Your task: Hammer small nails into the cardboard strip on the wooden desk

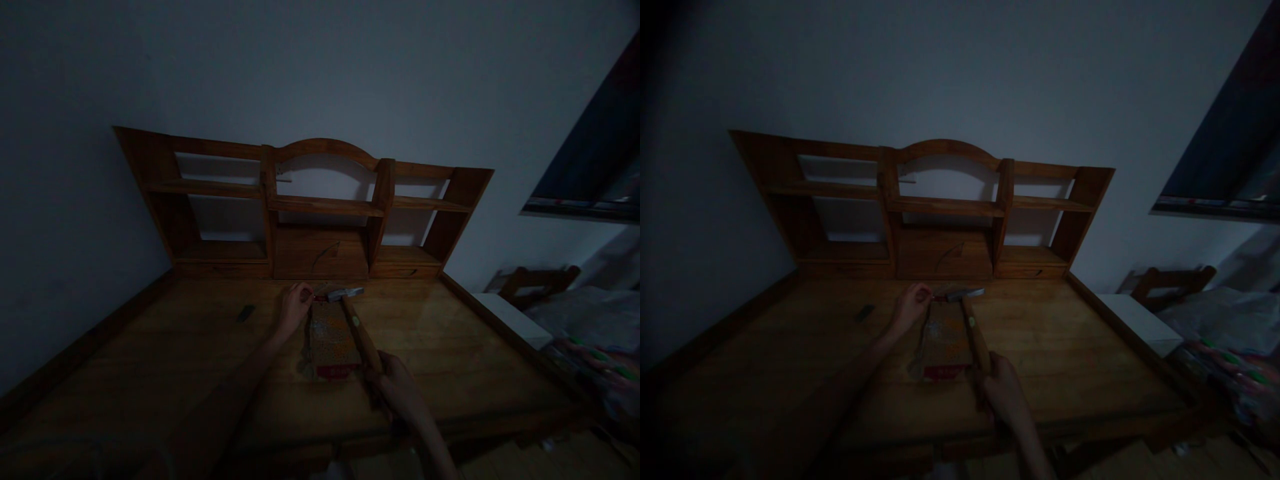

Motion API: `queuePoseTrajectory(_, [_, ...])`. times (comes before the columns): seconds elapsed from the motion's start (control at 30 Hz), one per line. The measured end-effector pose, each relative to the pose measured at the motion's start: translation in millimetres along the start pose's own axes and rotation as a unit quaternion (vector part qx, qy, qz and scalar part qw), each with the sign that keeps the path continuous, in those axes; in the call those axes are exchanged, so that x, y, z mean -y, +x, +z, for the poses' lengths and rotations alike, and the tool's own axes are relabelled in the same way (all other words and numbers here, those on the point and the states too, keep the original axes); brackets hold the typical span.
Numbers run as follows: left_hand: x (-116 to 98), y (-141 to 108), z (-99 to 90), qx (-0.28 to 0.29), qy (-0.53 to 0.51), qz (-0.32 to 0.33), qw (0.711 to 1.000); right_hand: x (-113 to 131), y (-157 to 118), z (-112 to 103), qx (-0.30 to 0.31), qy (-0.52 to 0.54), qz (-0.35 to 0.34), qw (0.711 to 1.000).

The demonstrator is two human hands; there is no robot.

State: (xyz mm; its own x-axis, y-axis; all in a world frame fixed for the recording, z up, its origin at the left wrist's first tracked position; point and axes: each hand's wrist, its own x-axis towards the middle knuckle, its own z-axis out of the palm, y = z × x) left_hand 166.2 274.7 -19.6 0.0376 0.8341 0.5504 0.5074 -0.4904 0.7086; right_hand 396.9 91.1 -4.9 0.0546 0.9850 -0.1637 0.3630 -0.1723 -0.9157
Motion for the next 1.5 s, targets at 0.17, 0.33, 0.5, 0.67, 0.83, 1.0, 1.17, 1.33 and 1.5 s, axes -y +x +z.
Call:
queuePoseTrajectory(0.17, [4, 1, 2.5, -0.004, -0.003, 0.001, 1.000, -1, 0, 0, 0.005, 0.011, 0.001, 1.000])
queuePoseTrajectory(0.33, [7, 0, 4.1, -0.004, -0.009, -0.003, 1.000, -9, 3, 0, 0.004, 0.007, 0.003, 1.000])
queuePoseTrajectory(0.5, [4, -1, 2.2, -0.005, -0.001, -0.001, 1.000, -13, 5, 0, -0.001, -0.006, -0.008, 1.000])
queuePoseTrajectory(0.67, [1, 0, 1.1, 0.001, -0.002, -0.009, 1.000, -6, 2, 0, -0.004, -0.020, -0.009, 1.000])
queuePoseTrajectory(0.83, [2, -1, 1.0, 0.000, 0.000, -0.005, 1.000, -6, 1, -1, -0.003, -0.018, -0.010, 1.000])
queuePoseTrajectory(1.0, [2, -1, 0.9, -0.002, -0.001, -0.005, 1.000, -10, 3, -1, 0.004, -0.005, -0.009, 1.000])
queuePoseTrajectory(1.17, [2, 0, 0.3, 0.004, 0.001, -0.009, 1.000, -10, 3, -1, 0.002, -0.006, -0.013, 1.000])
queuePoseTrajectory(1.33, [-1, -1, -0.5, -0.001, 0.007, -0.006, 1.000, -6, 1, 1, 0.010, 0.022, 0.009, 1.000])
queuePoseTrajectory(1.5, [0, 0, -0.7, 0.000, 0.012, -0.002, 1.000, 0, 0, 1, 0.003, 0.022, 0.008, 1.000])
